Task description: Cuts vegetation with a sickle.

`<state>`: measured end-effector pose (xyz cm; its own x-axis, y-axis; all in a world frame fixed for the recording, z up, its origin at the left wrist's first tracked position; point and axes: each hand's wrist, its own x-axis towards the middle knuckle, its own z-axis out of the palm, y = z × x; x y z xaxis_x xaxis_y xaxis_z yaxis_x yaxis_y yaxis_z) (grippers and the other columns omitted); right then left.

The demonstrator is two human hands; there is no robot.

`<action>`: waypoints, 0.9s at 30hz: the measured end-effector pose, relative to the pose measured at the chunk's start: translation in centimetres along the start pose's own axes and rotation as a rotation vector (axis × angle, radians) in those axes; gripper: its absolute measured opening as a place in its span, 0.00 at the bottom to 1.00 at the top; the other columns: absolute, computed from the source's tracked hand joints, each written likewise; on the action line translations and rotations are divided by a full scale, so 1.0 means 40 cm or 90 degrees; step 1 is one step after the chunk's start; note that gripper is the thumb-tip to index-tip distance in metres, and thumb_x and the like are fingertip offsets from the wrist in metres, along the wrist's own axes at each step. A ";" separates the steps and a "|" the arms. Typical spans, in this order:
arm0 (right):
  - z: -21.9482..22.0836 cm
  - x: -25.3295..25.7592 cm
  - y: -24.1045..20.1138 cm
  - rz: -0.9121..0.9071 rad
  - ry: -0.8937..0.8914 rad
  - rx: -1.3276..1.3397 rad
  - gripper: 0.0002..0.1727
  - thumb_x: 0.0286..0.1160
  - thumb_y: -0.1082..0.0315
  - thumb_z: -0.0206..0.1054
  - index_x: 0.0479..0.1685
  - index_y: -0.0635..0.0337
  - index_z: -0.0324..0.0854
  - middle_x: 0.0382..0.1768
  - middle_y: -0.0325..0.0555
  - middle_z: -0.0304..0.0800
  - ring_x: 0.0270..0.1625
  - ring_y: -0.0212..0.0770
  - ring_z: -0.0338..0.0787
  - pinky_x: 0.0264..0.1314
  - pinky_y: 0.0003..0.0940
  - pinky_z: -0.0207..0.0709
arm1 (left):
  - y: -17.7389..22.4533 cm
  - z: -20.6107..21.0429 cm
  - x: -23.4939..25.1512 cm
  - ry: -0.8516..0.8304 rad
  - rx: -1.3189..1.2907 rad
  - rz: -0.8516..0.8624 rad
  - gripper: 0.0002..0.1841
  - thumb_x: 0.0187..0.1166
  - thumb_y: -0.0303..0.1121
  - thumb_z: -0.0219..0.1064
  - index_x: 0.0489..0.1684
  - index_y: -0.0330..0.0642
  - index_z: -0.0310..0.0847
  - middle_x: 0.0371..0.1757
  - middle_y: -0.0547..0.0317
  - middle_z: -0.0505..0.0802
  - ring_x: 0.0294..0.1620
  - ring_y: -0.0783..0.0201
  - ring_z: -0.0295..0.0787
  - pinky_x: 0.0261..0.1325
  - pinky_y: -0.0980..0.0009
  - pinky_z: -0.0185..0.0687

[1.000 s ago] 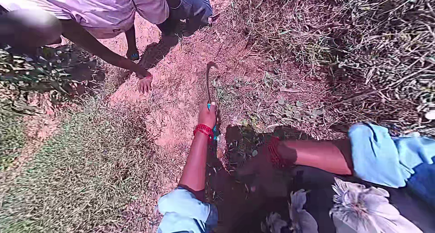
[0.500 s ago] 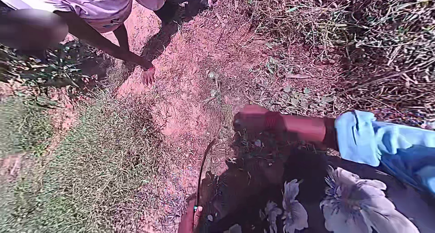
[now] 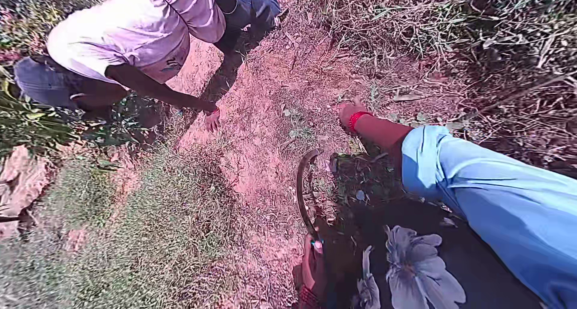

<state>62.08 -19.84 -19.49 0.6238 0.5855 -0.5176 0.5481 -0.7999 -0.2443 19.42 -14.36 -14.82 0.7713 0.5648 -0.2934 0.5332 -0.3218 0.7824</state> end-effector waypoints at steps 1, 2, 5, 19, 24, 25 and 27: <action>-0.001 -0.010 -0.002 0.008 -0.013 -0.016 0.20 0.85 0.70 0.60 0.69 0.75 0.79 0.73 0.67 0.82 0.82 0.63 0.74 0.93 0.62 0.43 | 0.004 0.006 0.009 -0.004 -0.001 0.006 0.36 0.90 0.49 0.45 0.75 0.16 0.68 0.66 0.32 0.86 0.65 0.66 0.84 0.72 0.72 0.73; 0.003 -0.017 -0.003 0.008 -0.010 -0.027 0.20 0.86 0.70 0.60 0.69 0.75 0.79 0.73 0.68 0.81 0.83 0.65 0.73 0.93 0.64 0.42 | 0.008 0.014 0.022 0.001 -0.007 -0.001 0.34 0.90 0.47 0.46 0.75 0.16 0.68 0.62 0.35 0.88 0.60 0.68 0.85 0.68 0.74 0.76; 0.023 -0.029 0.003 0.021 0.047 -0.004 0.23 0.81 0.66 0.66 0.72 0.69 0.80 0.73 0.68 0.81 0.82 0.72 0.71 0.84 0.79 0.48 | 0.029 0.019 0.100 -0.018 -0.095 -0.071 0.28 0.85 0.36 0.53 0.78 0.21 0.62 0.39 0.53 0.86 0.29 0.76 0.82 0.38 0.77 0.83; 0.020 -0.016 0.037 0.009 0.038 0.052 0.23 0.81 0.64 0.65 0.73 0.62 0.81 0.77 0.63 0.79 0.85 0.72 0.67 0.74 0.81 0.61 | -0.025 0.133 0.250 -0.129 0.020 -0.088 0.36 0.90 0.46 0.39 0.85 0.19 0.57 0.78 0.23 0.76 0.80 0.42 0.75 0.83 0.52 0.67; 0.026 -0.027 0.051 -0.020 0.024 0.084 0.21 0.84 0.66 0.63 0.73 0.63 0.81 0.77 0.66 0.78 0.84 0.74 0.67 0.74 0.82 0.59 | -0.019 0.056 0.090 -0.125 0.032 -0.120 0.29 0.91 0.35 0.47 0.81 0.16 0.61 0.76 0.24 0.78 0.79 0.46 0.76 0.85 0.57 0.64; 0.036 -0.015 0.049 -0.033 0.063 0.098 0.19 0.82 0.66 0.64 0.68 0.64 0.84 0.74 0.67 0.81 0.82 0.76 0.69 0.72 0.84 0.59 | 0.000 0.061 0.132 -0.048 -0.041 -0.095 0.27 0.89 0.34 0.49 0.77 0.16 0.64 0.63 0.33 0.87 0.62 0.59 0.86 0.70 0.66 0.78; 0.044 -0.008 0.055 -0.039 0.100 0.113 0.19 0.80 0.68 0.66 0.67 0.65 0.85 0.73 0.66 0.82 0.82 0.75 0.69 0.71 0.85 0.58 | 0.074 0.077 0.269 0.056 -0.219 0.020 0.29 0.91 0.41 0.44 0.74 0.18 0.60 0.37 0.60 0.84 0.27 0.81 0.80 0.35 0.81 0.82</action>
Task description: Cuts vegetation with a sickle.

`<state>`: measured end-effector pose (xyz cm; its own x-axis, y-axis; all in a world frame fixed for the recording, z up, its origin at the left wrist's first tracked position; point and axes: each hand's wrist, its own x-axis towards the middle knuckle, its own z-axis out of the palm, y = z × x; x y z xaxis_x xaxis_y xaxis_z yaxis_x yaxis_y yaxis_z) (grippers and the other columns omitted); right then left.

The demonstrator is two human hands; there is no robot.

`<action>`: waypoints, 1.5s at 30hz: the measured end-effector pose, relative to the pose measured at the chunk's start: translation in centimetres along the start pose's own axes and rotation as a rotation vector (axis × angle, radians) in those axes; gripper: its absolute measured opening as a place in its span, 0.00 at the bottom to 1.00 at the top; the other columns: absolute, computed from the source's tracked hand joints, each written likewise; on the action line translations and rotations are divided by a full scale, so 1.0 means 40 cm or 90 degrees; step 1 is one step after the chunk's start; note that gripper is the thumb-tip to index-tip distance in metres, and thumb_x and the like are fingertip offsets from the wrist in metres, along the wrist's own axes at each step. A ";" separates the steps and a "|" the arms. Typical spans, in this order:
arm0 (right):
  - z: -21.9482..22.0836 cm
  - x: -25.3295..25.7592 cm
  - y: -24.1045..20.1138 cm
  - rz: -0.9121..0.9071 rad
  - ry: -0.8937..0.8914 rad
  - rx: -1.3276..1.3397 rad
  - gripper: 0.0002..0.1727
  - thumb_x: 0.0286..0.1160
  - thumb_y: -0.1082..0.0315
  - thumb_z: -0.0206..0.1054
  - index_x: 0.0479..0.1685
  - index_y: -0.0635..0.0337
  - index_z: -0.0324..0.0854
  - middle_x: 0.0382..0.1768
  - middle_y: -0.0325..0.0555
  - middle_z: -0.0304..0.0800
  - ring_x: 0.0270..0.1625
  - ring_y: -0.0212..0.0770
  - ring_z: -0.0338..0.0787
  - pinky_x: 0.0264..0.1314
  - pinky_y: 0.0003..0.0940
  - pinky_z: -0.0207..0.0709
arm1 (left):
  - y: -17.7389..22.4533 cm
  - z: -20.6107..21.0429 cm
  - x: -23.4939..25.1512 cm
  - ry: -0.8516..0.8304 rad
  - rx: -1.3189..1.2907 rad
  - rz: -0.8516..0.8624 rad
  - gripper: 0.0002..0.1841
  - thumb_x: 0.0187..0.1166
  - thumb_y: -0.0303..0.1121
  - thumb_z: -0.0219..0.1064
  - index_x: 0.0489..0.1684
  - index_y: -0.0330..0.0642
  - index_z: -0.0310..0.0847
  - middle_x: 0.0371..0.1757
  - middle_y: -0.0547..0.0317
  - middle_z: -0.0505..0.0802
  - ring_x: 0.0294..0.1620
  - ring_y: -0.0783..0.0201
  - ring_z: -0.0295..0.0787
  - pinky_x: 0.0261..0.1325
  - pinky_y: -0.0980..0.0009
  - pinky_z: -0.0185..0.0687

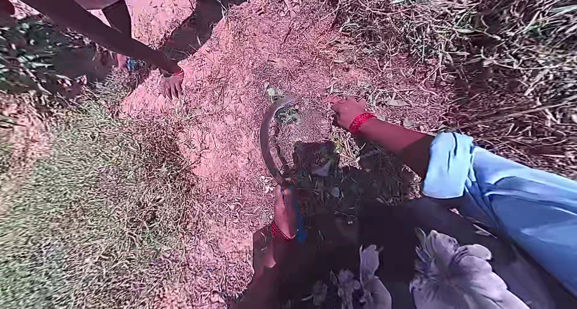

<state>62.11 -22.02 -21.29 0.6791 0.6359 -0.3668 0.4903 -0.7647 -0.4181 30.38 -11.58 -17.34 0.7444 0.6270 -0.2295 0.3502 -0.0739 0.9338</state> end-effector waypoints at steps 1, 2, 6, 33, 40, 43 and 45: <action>0.006 -0.006 0.005 0.000 0.005 0.001 0.19 0.79 0.69 0.66 0.67 0.64 0.85 0.74 0.65 0.82 0.83 0.74 0.68 0.70 0.85 0.59 | 0.048 0.024 0.071 0.010 -0.070 0.024 0.29 0.90 0.41 0.41 0.76 0.20 0.56 0.31 0.67 0.82 0.21 0.83 0.77 0.27 0.82 0.80; 0.006 -0.013 0.006 0.005 0.001 -0.001 0.20 0.79 0.71 0.65 0.69 0.64 0.84 0.75 0.64 0.81 0.84 0.74 0.67 0.71 0.86 0.58 | 0.085 0.042 0.137 0.004 -0.103 0.035 0.28 0.92 0.40 0.38 0.79 0.22 0.54 0.32 0.66 0.81 0.20 0.81 0.76 0.27 0.81 0.80; -0.004 -0.019 -0.003 0.031 -0.045 -0.026 0.23 0.82 0.70 0.63 0.76 0.62 0.80 0.79 0.63 0.77 0.86 0.74 0.64 0.72 0.85 0.58 | 0.054 0.107 0.184 -0.112 0.073 -0.105 0.25 0.97 0.36 0.35 0.81 0.25 0.58 0.36 0.46 0.86 0.33 0.60 0.88 0.43 0.66 0.88; -0.109 -0.111 0.124 0.277 0.127 0.362 0.23 0.96 0.66 0.45 0.71 0.79 0.73 0.70 0.81 0.77 0.76 0.72 0.76 0.78 0.67 0.63 | -0.027 0.022 -0.122 -0.314 0.250 -0.224 0.29 0.94 0.39 0.43 0.85 0.21 0.58 0.56 0.26 0.88 0.53 0.41 0.89 0.63 0.47 0.81; -0.112 -0.204 0.246 0.409 0.352 0.413 0.26 0.95 0.65 0.43 0.78 0.79 0.68 0.74 0.80 0.74 0.80 0.70 0.73 0.82 0.65 0.60 | 0.071 0.035 0.081 -0.046 -0.073 -0.043 0.26 0.94 0.43 0.38 0.78 0.28 0.57 0.24 0.68 0.79 0.17 0.77 0.75 0.23 0.77 0.80; -0.096 -0.228 0.247 0.357 0.393 0.367 0.27 0.95 0.65 0.43 0.81 0.80 0.66 0.78 0.80 0.72 0.85 0.68 0.70 0.88 0.61 0.55 | 0.141 0.097 0.217 -0.045 -0.167 -0.054 0.25 0.96 0.43 0.34 0.81 0.37 0.58 0.22 0.67 0.80 0.15 0.74 0.77 0.21 0.77 0.80; -0.099 -0.233 0.234 0.336 0.390 0.339 0.27 0.95 0.63 0.43 0.74 0.82 0.71 0.71 0.82 0.76 0.79 0.71 0.75 0.82 0.65 0.60 | 0.140 0.150 0.245 -0.111 -0.042 -0.122 0.24 0.98 0.42 0.34 0.82 0.37 0.60 0.27 0.57 0.81 0.20 0.67 0.80 0.27 0.72 0.82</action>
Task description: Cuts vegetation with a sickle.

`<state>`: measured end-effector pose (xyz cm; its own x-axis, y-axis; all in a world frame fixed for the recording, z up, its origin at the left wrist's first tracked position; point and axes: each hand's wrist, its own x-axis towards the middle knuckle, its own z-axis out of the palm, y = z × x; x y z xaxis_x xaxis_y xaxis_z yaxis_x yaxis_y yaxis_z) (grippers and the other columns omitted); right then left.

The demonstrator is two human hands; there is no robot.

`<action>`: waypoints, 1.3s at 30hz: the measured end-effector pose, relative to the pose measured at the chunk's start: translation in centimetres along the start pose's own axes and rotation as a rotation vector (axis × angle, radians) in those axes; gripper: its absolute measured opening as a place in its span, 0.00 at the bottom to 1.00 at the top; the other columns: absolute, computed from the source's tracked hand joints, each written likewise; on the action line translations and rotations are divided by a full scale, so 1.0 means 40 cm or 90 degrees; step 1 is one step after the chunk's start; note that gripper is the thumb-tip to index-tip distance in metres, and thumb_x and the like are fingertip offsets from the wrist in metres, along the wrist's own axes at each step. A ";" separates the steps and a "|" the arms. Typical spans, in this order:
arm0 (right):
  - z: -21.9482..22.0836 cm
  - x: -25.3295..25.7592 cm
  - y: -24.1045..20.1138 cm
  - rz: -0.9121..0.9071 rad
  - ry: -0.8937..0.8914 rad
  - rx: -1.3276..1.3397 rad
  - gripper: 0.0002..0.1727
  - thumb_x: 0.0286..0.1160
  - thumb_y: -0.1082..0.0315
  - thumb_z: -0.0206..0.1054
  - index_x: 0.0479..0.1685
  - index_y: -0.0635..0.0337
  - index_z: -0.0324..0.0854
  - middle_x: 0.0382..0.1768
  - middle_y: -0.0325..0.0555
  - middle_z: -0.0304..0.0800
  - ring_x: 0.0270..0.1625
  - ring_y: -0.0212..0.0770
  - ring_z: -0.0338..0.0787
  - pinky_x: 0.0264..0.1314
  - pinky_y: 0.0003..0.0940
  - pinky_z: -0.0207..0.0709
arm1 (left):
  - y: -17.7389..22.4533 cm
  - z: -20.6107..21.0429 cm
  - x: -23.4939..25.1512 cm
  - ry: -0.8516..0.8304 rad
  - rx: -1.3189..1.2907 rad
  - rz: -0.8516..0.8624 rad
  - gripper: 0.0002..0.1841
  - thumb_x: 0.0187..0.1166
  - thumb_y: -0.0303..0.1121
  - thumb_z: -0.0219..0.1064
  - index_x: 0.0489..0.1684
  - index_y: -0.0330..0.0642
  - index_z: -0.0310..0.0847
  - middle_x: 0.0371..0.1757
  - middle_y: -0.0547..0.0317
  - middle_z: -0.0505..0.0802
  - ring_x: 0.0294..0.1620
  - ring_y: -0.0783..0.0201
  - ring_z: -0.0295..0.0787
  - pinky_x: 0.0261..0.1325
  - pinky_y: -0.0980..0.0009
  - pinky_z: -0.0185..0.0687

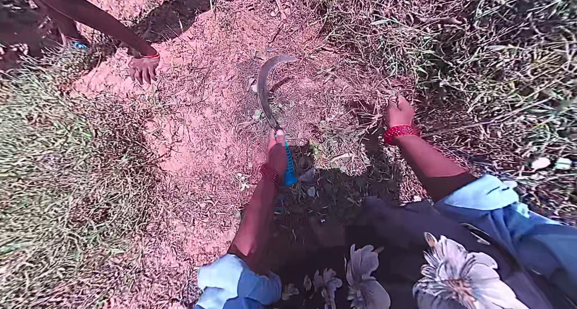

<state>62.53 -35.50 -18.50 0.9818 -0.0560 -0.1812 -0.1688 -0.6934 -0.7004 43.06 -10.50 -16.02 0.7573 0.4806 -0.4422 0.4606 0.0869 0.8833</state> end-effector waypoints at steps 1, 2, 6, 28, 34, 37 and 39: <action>-0.003 0.006 0.000 -0.006 -0.014 -0.020 0.27 0.95 0.63 0.44 0.69 0.82 0.73 0.67 0.82 0.78 0.76 0.72 0.78 0.78 0.67 0.63 | -0.019 0.019 -0.005 -0.063 0.124 -0.032 0.25 0.98 0.40 0.36 0.83 0.33 0.60 0.38 0.46 0.86 0.32 0.58 0.86 0.40 0.64 0.86; -0.010 0.016 0.002 -0.002 -0.038 -0.047 0.26 0.95 0.63 0.44 0.67 0.82 0.74 0.68 0.83 0.78 0.76 0.73 0.77 0.79 0.68 0.63 | -0.040 0.031 -0.028 -0.151 0.226 -0.070 0.27 0.98 0.40 0.38 0.87 0.30 0.57 0.57 0.32 0.87 0.52 0.47 0.89 0.59 0.53 0.84; -0.030 0.054 -0.028 -0.019 -0.039 -0.172 0.30 0.87 0.62 0.58 0.83 0.71 0.66 0.83 0.81 0.60 0.84 0.83 0.61 0.75 0.82 0.59 | -0.136 0.031 -0.194 -0.204 0.269 -0.133 0.28 0.97 0.39 0.41 0.89 0.28 0.53 0.69 0.27 0.83 0.66 0.42 0.85 0.71 0.48 0.77; 0.004 -0.033 0.075 -0.108 -0.424 -0.283 0.19 0.77 0.77 0.69 0.64 0.79 0.80 0.57 0.83 0.85 0.64 0.80 0.83 0.66 0.78 0.67 | -0.177 -0.178 -0.209 0.184 -0.024 -0.097 0.25 0.98 0.40 0.35 0.81 0.31 0.60 0.41 0.50 0.83 0.30 0.66 0.81 0.36 0.68 0.82; -0.119 -0.014 -0.071 -0.373 -0.041 -0.053 0.43 0.66 0.59 0.67 0.80 0.80 0.60 0.77 0.90 0.61 0.76 0.85 0.68 0.74 0.73 0.63 | -0.260 -0.170 -0.466 0.077 0.238 -0.116 0.30 0.92 0.40 0.47 0.82 0.20 0.60 0.70 0.23 0.82 0.68 0.42 0.84 0.73 0.48 0.77; 0.048 -0.073 -0.227 -0.645 -0.003 -0.083 0.33 0.69 0.54 0.62 0.63 0.78 0.79 0.64 0.86 0.78 0.68 0.88 0.76 0.65 0.79 0.65 | -0.254 -0.187 -0.468 0.231 0.264 -0.026 0.29 0.92 0.40 0.41 0.76 0.19 0.66 0.45 0.38 0.90 0.41 0.56 0.89 0.52 0.58 0.86; 0.242 -0.156 -0.292 -0.864 -0.175 -0.087 0.23 0.72 0.61 0.67 0.58 0.72 0.86 0.64 0.72 0.87 0.70 0.78 0.82 0.67 0.77 0.69 | -0.235 -0.202 -0.453 0.298 0.167 -0.016 0.28 0.94 0.38 0.40 0.78 0.19 0.60 0.34 0.50 0.86 0.29 0.69 0.83 0.40 0.69 0.84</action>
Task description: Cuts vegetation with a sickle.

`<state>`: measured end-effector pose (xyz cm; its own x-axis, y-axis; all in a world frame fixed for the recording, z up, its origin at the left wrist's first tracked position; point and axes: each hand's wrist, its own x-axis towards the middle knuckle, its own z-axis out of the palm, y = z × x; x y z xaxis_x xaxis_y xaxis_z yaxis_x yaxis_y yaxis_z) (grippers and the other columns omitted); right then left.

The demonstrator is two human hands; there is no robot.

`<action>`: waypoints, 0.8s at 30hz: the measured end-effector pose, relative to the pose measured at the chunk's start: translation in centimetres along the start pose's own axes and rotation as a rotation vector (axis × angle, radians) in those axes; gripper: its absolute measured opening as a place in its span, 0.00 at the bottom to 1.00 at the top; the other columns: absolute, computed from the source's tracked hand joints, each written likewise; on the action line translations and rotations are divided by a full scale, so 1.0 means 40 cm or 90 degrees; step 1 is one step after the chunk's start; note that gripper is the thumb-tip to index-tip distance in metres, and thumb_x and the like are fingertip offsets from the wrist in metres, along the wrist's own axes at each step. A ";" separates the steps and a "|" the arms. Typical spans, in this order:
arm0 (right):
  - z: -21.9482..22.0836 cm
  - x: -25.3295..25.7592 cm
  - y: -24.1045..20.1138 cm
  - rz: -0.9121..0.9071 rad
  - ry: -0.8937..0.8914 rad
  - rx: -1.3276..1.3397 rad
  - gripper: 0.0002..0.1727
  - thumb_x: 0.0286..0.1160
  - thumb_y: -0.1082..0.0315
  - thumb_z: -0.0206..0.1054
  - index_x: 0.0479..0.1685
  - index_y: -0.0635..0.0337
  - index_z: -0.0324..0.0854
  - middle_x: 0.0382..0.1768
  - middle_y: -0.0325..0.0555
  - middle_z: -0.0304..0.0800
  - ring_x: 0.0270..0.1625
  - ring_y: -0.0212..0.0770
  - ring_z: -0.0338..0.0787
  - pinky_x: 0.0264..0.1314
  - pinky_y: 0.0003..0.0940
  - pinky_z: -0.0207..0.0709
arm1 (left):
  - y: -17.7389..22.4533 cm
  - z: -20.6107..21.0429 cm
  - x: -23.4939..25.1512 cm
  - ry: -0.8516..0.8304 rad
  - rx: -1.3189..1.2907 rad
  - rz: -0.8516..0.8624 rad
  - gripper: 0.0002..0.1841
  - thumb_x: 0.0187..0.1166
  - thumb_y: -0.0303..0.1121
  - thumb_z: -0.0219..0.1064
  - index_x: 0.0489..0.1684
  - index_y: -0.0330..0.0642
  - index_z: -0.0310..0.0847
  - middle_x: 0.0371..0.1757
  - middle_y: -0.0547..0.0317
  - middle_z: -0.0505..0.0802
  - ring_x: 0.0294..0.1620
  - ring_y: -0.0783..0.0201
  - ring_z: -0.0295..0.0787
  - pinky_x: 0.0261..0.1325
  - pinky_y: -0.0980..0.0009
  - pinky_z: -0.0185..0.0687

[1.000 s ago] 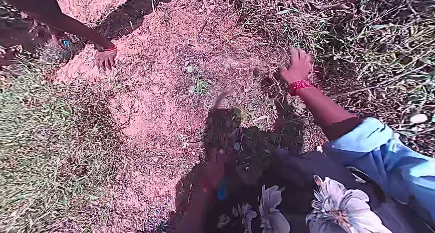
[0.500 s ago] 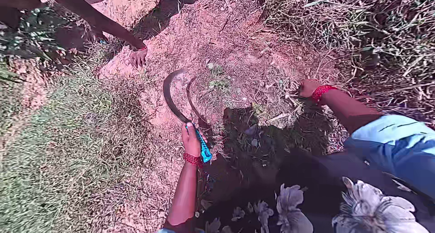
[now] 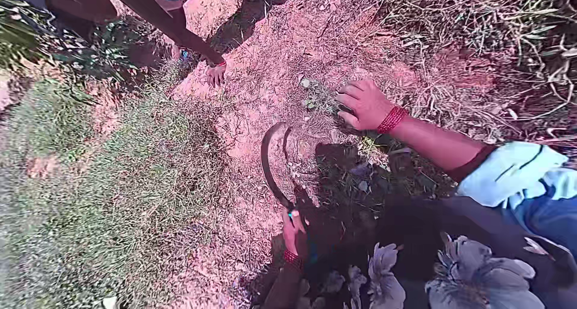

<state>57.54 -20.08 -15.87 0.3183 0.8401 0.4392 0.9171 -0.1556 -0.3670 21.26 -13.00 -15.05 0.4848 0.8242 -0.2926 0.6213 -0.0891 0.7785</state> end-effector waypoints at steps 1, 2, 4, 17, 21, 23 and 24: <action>0.083 0.039 -0.050 -0.079 -0.133 0.040 0.21 0.75 0.65 0.69 0.63 0.67 0.86 0.71 0.66 0.84 0.79 0.76 0.75 0.75 0.80 0.62 | -0.001 -0.001 0.008 0.019 -0.067 -0.001 0.26 0.94 0.37 0.38 0.78 0.20 0.57 0.28 0.58 0.83 0.22 0.75 0.82 0.33 0.75 0.85; 0.156 0.075 -0.094 -0.122 -0.269 0.060 0.23 0.77 0.72 0.70 0.72 0.61 0.84 0.80 0.61 0.77 0.88 0.75 0.64 0.81 0.83 0.50 | -0.002 0.002 0.014 0.028 -0.135 -0.003 0.25 0.94 0.36 0.37 0.78 0.21 0.55 0.25 0.63 0.81 0.19 0.78 0.81 0.28 0.78 0.85; 0.257 0.111 -0.139 -0.093 -0.443 0.003 0.33 0.79 0.79 0.64 0.85 0.45 0.75 0.91 0.52 0.63 0.95 0.70 0.46 0.85 0.85 0.31 | -0.003 0.007 0.013 0.027 -0.198 -0.024 0.23 0.95 0.34 0.36 0.79 0.24 0.54 0.22 0.67 0.80 0.17 0.79 0.81 0.25 0.80 0.84; 0.157 0.035 0.012 0.443 -0.513 -0.034 0.18 0.86 0.67 0.59 0.70 0.58 0.83 0.63 0.69 0.88 0.68 0.73 0.85 0.67 0.82 0.65 | 0.226 0.022 0.288 0.045 -0.377 0.127 0.19 0.97 0.36 0.31 0.76 0.34 0.53 0.17 0.71 0.77 0.12 0.76 0.77 0.18 0.79 0.82; 0.163 0.029 0.018 0.470 -0.528 -0.015 0.18 0.88 0.64 0.58 0.69 0.59 0.83 0.65 0.70 0.86 0.70 0.74 0.83 0.66 0.82 0.66 | 0.097 0.117 0.232 -0.131 -0.171 -0.038 0.24 0.97 0.37 0.37 0.84 0.28 0.53 0.32 0.52 0.83 0.24 0.68 0.83 0.32 0.70 0.85; 0.152 0.035 -0.001 0.454 -0.552 -0.007 0.19 0.91 0.61 0.56 0.69 0.59 0.83 0.66 0.69 0.86 0.72 0.73 0.83 0.68 0.80 0.67 | 0.008 0.136 0.149 -0.240 -0.115 -0.093 0.27 0.96 0.38 0.40 0.86 0.28 0.54 0.47 0.46 0.87 0.37 0.66 0.84 0.47 0.67 0.85; 0.152 0.040 -0.006 0.457 -0.547 0.003 0.19 0.91 0.60 0.56 0.68 0.60 0.84 0.65 0.70 0.86 0.72 0.73 0.82 0.70 0.79 0.66 | 0.020 0.137 0.140 -0.244 -0.110 -0.097 0.26 0.96 0.38 0.38 0.84 0.28 0.55 0.40 0.51 0.84 0.29 0.69 0.81 0.38 0.70 0.84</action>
<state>56.39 -15.56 -20.06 0.5004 0.6367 -0.5867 0.5857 -0.7480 -0.3122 27.83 -11.53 -19.12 0.6086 0.5515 -0.5705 0.6075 0.1387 0.7821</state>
